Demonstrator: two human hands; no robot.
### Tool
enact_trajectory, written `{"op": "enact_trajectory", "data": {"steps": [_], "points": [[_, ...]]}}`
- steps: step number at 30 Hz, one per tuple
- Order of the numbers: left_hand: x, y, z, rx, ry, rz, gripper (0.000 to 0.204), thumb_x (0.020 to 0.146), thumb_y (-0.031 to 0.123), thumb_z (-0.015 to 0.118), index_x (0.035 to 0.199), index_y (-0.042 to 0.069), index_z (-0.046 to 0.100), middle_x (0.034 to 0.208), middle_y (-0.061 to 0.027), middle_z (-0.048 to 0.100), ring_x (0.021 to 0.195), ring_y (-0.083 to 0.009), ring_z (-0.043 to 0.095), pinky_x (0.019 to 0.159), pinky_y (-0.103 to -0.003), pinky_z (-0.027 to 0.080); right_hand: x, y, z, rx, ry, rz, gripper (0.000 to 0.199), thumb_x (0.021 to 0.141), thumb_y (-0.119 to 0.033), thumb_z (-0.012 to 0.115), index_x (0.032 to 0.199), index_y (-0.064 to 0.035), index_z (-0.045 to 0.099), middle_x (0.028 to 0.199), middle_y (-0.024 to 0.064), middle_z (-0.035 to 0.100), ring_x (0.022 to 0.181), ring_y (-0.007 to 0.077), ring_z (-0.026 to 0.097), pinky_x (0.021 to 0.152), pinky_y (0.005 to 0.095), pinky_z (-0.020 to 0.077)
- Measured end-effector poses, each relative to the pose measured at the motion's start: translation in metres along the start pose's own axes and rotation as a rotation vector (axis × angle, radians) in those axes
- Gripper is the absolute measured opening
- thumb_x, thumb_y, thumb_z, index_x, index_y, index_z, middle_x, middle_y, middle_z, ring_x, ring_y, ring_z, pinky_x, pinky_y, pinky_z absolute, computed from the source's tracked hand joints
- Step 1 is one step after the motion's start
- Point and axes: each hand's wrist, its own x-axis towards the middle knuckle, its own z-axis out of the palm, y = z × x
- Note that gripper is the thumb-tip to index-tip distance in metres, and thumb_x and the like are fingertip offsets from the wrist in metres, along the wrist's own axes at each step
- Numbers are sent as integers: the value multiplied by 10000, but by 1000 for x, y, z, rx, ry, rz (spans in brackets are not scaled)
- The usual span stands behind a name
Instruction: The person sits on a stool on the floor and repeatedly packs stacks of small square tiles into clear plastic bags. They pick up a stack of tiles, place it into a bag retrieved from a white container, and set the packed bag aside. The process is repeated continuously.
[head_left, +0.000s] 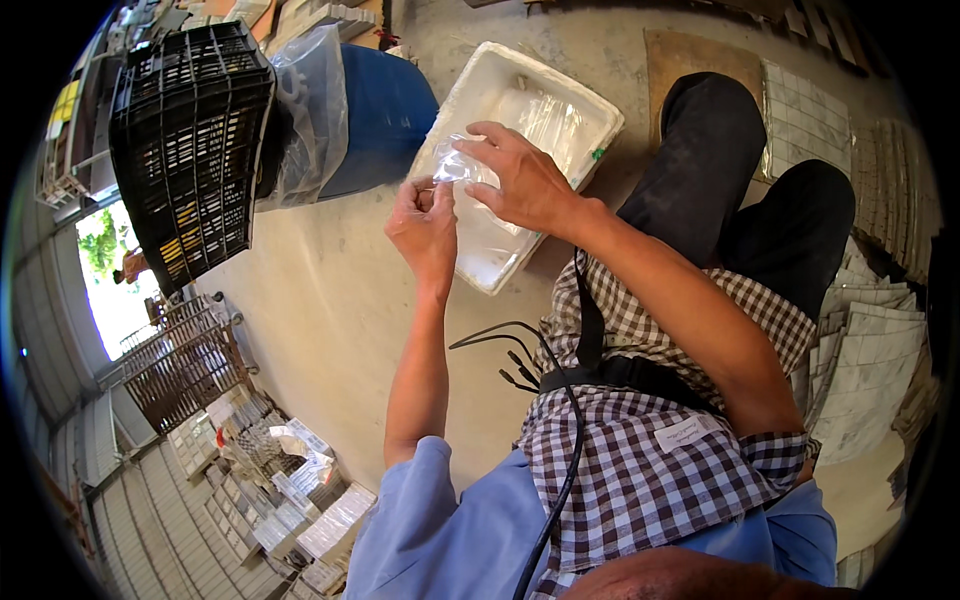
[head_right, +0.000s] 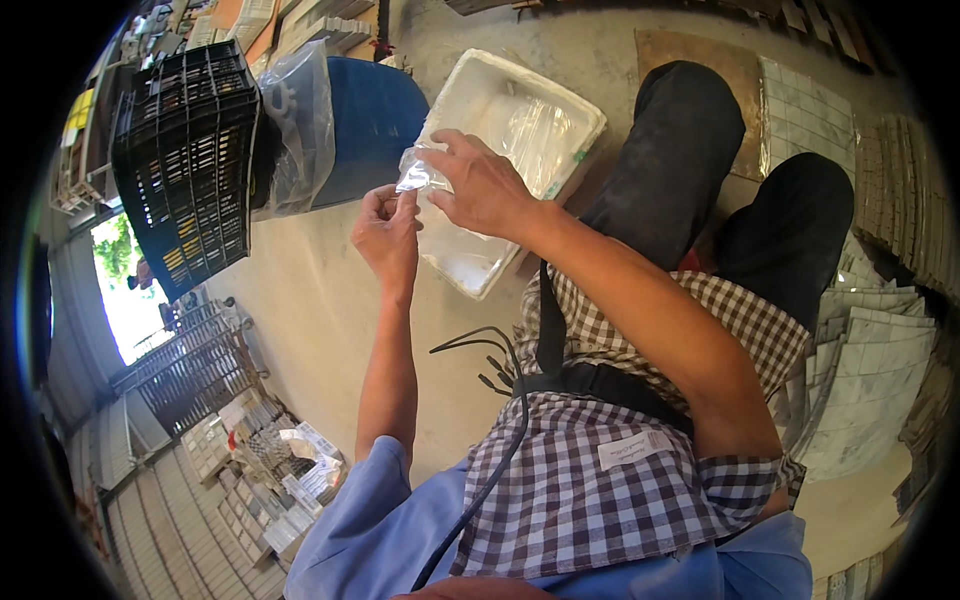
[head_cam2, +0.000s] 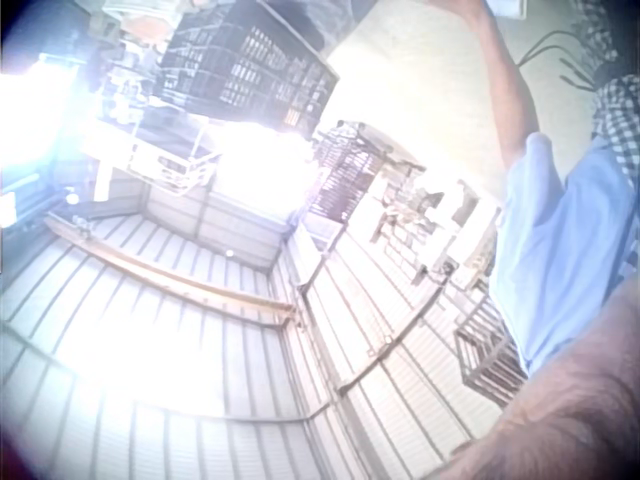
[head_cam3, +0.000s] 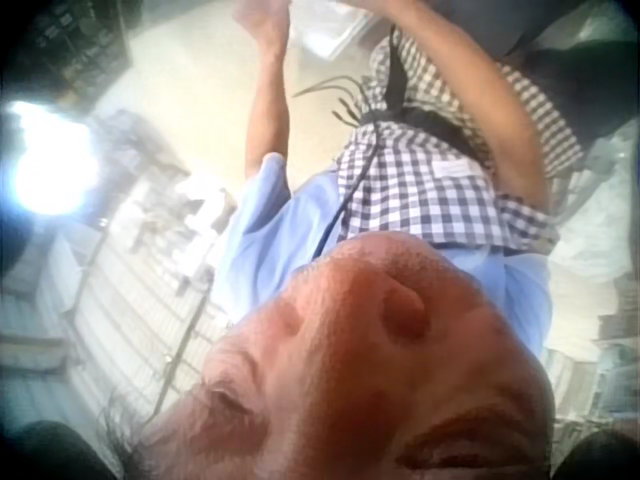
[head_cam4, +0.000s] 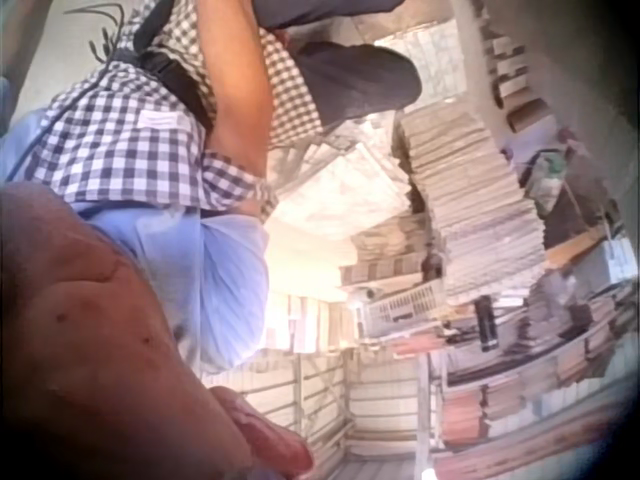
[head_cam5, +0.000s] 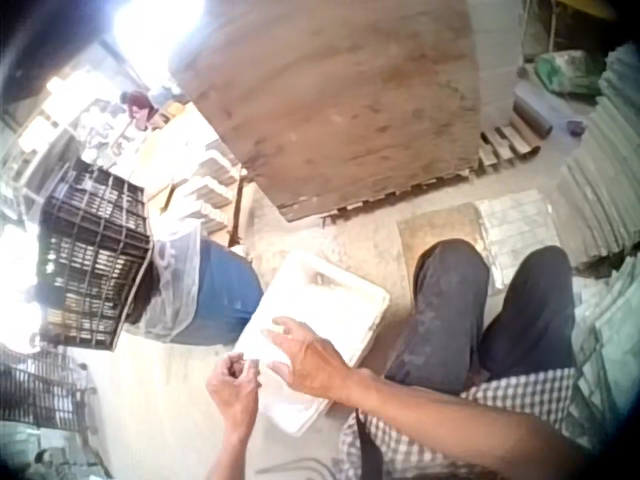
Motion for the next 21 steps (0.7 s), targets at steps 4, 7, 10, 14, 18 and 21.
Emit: {"op": "enact_trajectory", "data": {"steps": [4,7,10,14,18,21], "points": [[0,2,0,137,-49,140,98,835,56,711,917,12,681,621,-57,605,539,-98,521,542,-263,436,3,8,-2,-20,62,-25,339,829,-145,714,1161,-84,680,1144,135,648,988,302,648,844,380,527],[-9,5,1,254,-48,264,112,832,74,726,927,28,686,645,-76,619,541,-152,563,551,-289,458,10,10,1,165,124,286,227,858,-148,678,1059,-51,714,948,121,695,827,243,672,763,342,534],[-15,4,6,325,-5,394,124,830,90,733,934,39,689,695,-102,652,576,-225,617,569,-321,485,16,20,-4,520,224,612,206,891,-151,635,973,21,714,815,96,699,706,158,661,656,293,533],[-24,-8,4,422,-23,576,134,834,109,730,948,48,694,765,-124,687,635,-279,650,596,-328,506,18,26,-5,934,370,790,184,851,-90,623,851,78,699,750,112,682,647,151,649,572,274,526],[-33,-20,6,314,-147,339,155,845,125,725,974,42,700,800,-113,710,665,-231,671,626,-305,516,18,24,-6,1028,343,753,165,840,-81,668,869,80,690,772,117,685,647,157,648,588,269,537],[-24,-13,-1,68,-187,-69,190,867,148,719,1001,16,700,840,-106,720,726,-167,675,675,-297,526,16,15,-8,952,209,710,194,846,-118,712,892,68,683,796,103,687,671,156,651,614,269,535]]}}
